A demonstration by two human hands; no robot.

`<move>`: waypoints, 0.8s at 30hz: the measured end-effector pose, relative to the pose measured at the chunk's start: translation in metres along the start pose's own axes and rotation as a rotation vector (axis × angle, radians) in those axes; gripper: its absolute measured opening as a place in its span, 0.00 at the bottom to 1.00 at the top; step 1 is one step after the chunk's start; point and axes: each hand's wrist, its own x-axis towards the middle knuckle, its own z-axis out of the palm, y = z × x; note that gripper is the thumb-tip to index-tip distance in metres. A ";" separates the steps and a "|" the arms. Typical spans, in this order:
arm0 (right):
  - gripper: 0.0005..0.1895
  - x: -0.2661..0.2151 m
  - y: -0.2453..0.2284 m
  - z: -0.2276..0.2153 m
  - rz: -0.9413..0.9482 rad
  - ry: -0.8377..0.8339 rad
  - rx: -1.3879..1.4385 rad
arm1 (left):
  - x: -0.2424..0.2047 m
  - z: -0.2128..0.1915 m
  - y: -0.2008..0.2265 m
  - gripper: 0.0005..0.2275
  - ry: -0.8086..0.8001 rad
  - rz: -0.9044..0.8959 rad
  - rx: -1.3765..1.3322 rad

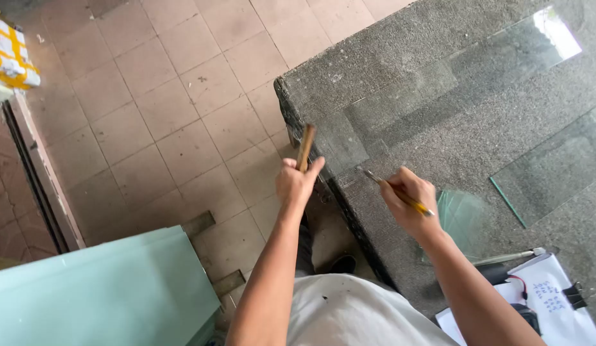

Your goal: Measuring and marking dimensions on small glass sheets using a wooden ruler and a pencil on a workshop table.

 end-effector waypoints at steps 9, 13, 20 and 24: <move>0.14 -0.107 0.004 -0.030 0.165 -0.130 -0.138 | 0.074 0.018 -0.047 0.08 0.032 -0.079 -0.540; 0.12 -0.129 -0.003 -0.042 0.161 -0.009 -0.120 | 0.079 -0.043 -0.110 0.09 -0.044 -0.163 -0.554; 0.08 -0.172 0.012 -0.105 0.258 0.345 0.011 | -0.112 0.029 0.087 0.06 -0.322 -0.003 -0.100; 0.02 -0.203 0.043 -0.122 0.370 0.534 0.183 | -0.142 0.170 0.095 0.09 -0.425 0.360 0.185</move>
